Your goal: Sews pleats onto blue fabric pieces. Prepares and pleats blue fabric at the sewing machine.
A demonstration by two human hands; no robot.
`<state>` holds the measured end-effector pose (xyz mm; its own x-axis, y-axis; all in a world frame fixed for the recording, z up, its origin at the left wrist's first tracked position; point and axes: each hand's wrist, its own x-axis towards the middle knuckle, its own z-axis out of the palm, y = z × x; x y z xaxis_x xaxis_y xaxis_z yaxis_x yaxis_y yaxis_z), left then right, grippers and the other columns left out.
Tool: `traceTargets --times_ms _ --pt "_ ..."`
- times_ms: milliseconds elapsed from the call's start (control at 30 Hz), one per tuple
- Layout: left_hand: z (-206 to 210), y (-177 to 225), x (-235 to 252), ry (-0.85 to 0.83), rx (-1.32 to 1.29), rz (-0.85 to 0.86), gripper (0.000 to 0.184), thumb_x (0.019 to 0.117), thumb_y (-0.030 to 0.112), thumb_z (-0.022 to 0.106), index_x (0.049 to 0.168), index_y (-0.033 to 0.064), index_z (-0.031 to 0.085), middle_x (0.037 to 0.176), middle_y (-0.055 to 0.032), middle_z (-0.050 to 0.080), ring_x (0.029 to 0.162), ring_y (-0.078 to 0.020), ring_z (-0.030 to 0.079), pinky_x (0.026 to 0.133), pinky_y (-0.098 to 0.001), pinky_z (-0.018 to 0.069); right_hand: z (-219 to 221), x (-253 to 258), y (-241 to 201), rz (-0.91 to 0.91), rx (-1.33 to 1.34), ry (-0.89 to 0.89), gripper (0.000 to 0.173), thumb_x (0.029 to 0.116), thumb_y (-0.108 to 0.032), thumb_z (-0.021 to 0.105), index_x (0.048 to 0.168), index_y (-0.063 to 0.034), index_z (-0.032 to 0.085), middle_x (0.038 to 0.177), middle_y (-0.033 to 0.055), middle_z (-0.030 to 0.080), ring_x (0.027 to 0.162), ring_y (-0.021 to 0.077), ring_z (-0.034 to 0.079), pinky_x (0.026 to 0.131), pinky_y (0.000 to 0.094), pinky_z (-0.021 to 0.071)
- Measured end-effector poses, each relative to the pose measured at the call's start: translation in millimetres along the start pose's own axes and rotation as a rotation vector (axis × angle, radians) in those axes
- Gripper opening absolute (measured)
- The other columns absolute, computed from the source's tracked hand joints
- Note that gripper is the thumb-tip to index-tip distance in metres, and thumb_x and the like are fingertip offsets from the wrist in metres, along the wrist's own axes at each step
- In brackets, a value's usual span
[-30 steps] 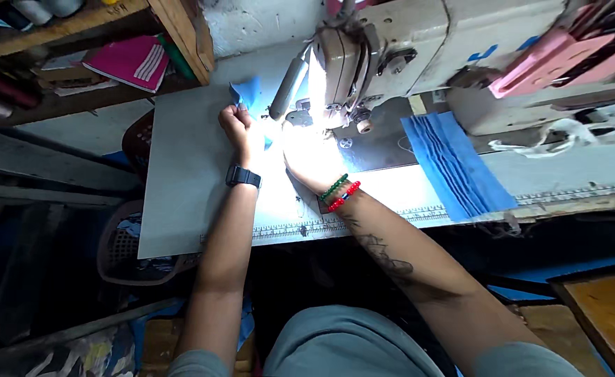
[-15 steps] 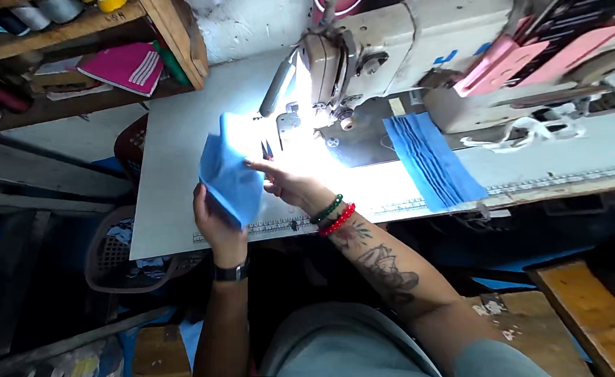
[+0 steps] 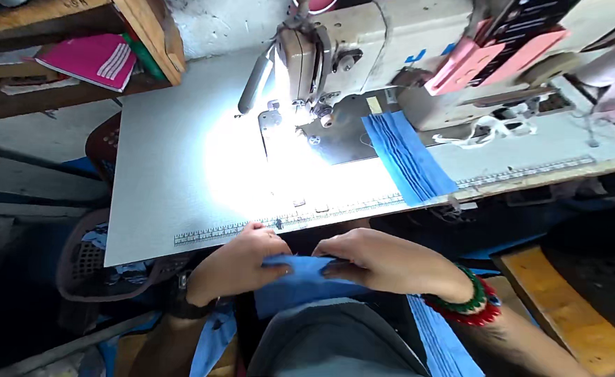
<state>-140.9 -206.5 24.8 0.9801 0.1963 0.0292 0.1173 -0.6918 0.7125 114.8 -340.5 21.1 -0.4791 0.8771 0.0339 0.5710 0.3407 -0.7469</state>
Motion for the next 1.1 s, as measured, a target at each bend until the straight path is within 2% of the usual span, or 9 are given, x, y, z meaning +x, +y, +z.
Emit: traceTargets --times_ms 100,200,400,533,600,700,800,933,1100 --pt "-11 -22 9 0.102 0.097 -0.100 0.023 0.0956 0.033 0.069 0.097 0.0106 0.075 0.089 -0.0015 0.071 0.091 -0.0136 0.065 0.095 -0.0456 0.0444 -9 -14 26 0.228 0.008 0.056 0.024 0.0986 -0.025 0.065 0.120 -0.0132 0.068 0.093 0.0060 0.072 0.082 0.0199 0.070 0.075 0.0485 0.0590" --pt "-23 -44 25 0.213 0.222 -0.192 0.019 0.0882 0.034 0.076 0.088 0.0145 0.076 0.091 -0.0008 0.069 0.091 -0.0184 0.062 0.088 -0.0531 0.0408 -22 -6 55 0.307 0.024 0.199 0.023 0.0969 -0.018 0.065 0.119 -0.0140 0.069 0.093 0.0047 0.072 0.080 0.0163 0.070 0.074 0.0432 0.0594" --pt "-45 -81 54 0.253 0.332 -0.350 0.040 0.0813 0.046 0.082 0.094 0.0081 0.078 0.102 -0.0137 0.066 0.109 -0.0331 0.056 0.090 -0.0579 0.0355 -47 26 76 0.398 -0.052 0.354 0.029 0.0925 -0.012 0.074 0.120 -0.0106 0.065 0.080 0.0060 0.066 0.061 0.0153 0.058 0.056 0.0367 0.0501" --pt "-51 -95 59 0.315 0.268 -0.376 0.048 0.0788 0.045 0.085 0.108 0.0090 0.071 0.116 -0.0138 0.066 0.122 -0.0326 0.054 0.096 -0.0596 0.0362 -50 35 75 0.432 -0.256 0.421 0.041 0.0904 -0.012 0.075 0.130 -0.0107 0.063 0.111 0.0165 0.064 0.089 0.0336 0.064 0.073 0.0569 0.0532" --pt "-47 -92 53 0.433 0.323 -0.338 0.049 0.0824 0.042 0.082 0.118 0.0109 0.069 0.124 -0.0137 0.063 0.122 -0.0323 0.054 0.098 -0.0595 0.0373 -47 33 72 0.390 -0.345 0.471 0.035 0.0934 -0.017 0.073 0.126 -0.0087 0.064 0.117 0.0179 0.062 0.092 0.0356 0.066 0.071 0.0579 0.0546" --pt "-36 -73 29 0.524 0.332 -0.198 0.019 0.0893 0.030 0.076 0.098 0.0139 0.076 0.108 -0.0065 0.068 0.109 -0.0259 0.058 0.094 -0.0540 0.0375 -31 18 66 0.248 -0.328 0.470 0.019 0.0955 -0.024 0.066 0.104 -0.0087 0.072 0.094 0.0093 0.062 0.075 0.0242 0.062 0.060 0.0455 0.0525" --pt "-18 -60 -2 0.434 0.321 -0.185 0.013 0.0929 0.029 0.071 0.088 0.0199 0.079 0.106 0.0048 0.072 0.107 -0.0152 0.060 0.096 -0.0493 0.0361 -3 -2 66 0.221 -0.284 0.393 0.024 0.0971 -0.031 0.062 0.106 -0.0159 0.077 0.095 0.0058 0.066 0.076 0.0205 0.065 0.062 0.0434 0.0555" --pt "3 -56 -33 0.420 0.292 -0.239 0.019 0.0944 0.040 0.070 0.098 0.0238 0.080 0.126 0.0052 0.070 0.137 -0.0153 0.049 0.110 -0.0556 0.0269 13 -14 65 0.228 -0.288 0.424 0.024 0.0971 -0.031 0.063 0.111 -0.0192 0.078 0.107 0.0072 0.068 0.083 0.0225 0.068 0.066 0.0435 0.0565" --pt "14 -53 -40 0.475 0.304 -0.254 0.022 0.0940 0.039 0.071 0.106 0.0236 0.081 0.132 0.0046 0.069 0.142 -0.0153 0.047 0.115 -0.0580 0.0233 16 -17 66 0.214 -0.328 0.449 0.024 0.0975 -0.030 0.062 0.111 -0.0197 0.078 0.108 0.0069 0.069 0.086 0.0236 0.068 0.067 0.0452 0.0558"
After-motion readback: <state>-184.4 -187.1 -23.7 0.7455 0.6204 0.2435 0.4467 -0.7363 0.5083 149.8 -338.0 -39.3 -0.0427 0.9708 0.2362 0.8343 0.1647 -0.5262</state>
